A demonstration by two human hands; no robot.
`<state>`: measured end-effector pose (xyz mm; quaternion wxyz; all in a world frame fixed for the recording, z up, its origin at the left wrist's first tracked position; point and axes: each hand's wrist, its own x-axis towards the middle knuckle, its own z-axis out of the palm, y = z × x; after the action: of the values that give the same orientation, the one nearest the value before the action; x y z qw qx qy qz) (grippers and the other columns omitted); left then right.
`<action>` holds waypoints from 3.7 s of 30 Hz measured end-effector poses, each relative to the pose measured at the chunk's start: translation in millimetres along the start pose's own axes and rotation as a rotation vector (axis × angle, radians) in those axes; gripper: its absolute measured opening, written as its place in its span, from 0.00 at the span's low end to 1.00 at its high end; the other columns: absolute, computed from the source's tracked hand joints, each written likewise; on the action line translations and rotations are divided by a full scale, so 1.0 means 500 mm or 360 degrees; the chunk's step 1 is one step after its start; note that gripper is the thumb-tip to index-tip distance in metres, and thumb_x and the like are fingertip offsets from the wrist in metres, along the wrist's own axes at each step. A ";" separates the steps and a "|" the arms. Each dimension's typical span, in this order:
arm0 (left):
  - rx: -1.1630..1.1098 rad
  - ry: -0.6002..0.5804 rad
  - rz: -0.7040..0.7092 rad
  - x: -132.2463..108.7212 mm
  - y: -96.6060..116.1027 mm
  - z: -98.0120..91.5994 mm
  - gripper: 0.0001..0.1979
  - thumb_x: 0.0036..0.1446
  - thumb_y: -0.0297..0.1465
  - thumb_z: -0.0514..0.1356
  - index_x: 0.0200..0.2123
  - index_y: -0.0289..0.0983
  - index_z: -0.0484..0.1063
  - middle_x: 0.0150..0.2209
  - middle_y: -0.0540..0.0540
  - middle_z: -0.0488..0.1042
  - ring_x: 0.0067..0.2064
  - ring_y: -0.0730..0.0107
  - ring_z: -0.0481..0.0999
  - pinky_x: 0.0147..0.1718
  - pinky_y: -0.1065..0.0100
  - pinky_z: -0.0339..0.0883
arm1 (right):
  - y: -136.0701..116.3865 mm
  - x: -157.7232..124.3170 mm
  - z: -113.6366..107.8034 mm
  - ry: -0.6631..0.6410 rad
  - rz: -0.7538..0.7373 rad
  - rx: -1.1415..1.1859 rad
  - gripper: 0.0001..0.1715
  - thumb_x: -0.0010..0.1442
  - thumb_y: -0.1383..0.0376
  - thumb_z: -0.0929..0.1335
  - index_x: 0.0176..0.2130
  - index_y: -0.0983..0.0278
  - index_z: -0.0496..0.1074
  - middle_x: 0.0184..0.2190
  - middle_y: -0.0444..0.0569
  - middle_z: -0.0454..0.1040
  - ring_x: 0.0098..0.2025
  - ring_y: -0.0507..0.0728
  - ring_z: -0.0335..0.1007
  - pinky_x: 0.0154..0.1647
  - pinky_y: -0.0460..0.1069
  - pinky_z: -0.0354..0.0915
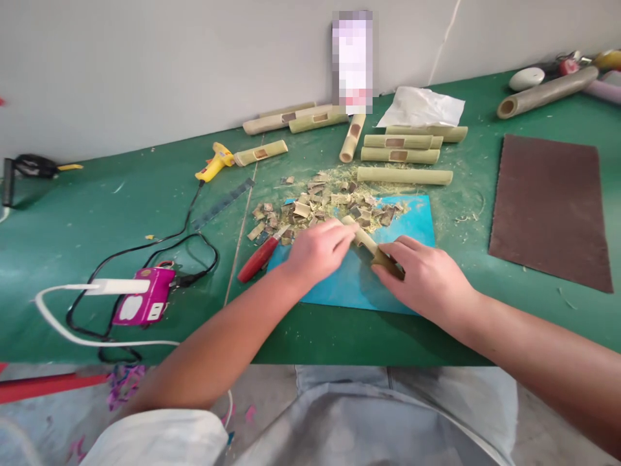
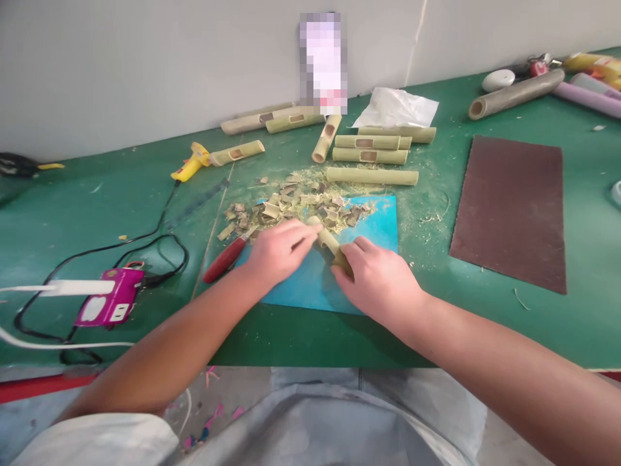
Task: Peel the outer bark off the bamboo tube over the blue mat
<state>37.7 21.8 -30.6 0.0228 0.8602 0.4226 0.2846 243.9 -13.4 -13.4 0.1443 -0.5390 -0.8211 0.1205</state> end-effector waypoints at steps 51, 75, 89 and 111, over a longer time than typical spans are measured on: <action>-0.0027 -0.0054 -0.0021 -0.005 -0.004 -0.008 0.13 0.66 0.31 0.53 0.46 0.35 0.76 0.34 0.44 0.78 0.35 0.72 0.77 0.34 0.73 0.70 | 0.008 0.004 0.001 -0.0040 0.0038 0.0131 0.12 0.60 0.60 0.64 0.36 0.63 0.74 0.31 0.47 0.71 0.27 0.51 0.63 0.26 0.48 0.52; -0.0088 -0.0056 0.0013 0.000 -0.012 -0.004 0.12 0.66 0.30 0.54 0.46 0.35 0.76 0.34 0.45 0.78 0.34 0.73 0.76 0.33 0.74 0.68 | 0.006 0.008 0.001 -0.0086 0.0074 0.0137 0.13 0.59 0.60 0.64 0.38 0.64 0.75 0.31 0.46 0.72 0.27 0.51 0.64 0.26 0.48 0.53; -0.0103 -0.0058 0.0025 0.003 -0.009 -0.005 0.12 0.66 0.31 0.54 0.45 0.35 0.77 0.34 0.45 0.78 0.34 0.73 0.77 0.33 0.74 0.68 | 0.008 0.007 0.002 -0.0070 0.0071 0.0139 0.12 0.59 0.60 0.64 0.37 0.64 0.75 0.31 0.47 0.72 0.27 0.51 0.64 0.26 0.48 0.52; -0.0024 -0.0034 0.0071 0.000 -0.004 0.003 0.12 0.66 0.30 0.54 0.46 0.35 0.76 0.34 0.46 0.78 0.34 0.73 0.77 0.33 0.74 0.69 | 0.009 0.006 0.002 -0.0073 0.0069 0.0145 0.13 0.59 0.60 0.64 0.37 0.64 0.75 0.31 0.46 0.71 0.27 0.51 0.63 0.26 0.48 0.53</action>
<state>37.2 23.2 -32.5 0.0274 0.8722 0.4009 0.2790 246.3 -9.1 -15.7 0.1472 -0.5467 -0.8060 0.1730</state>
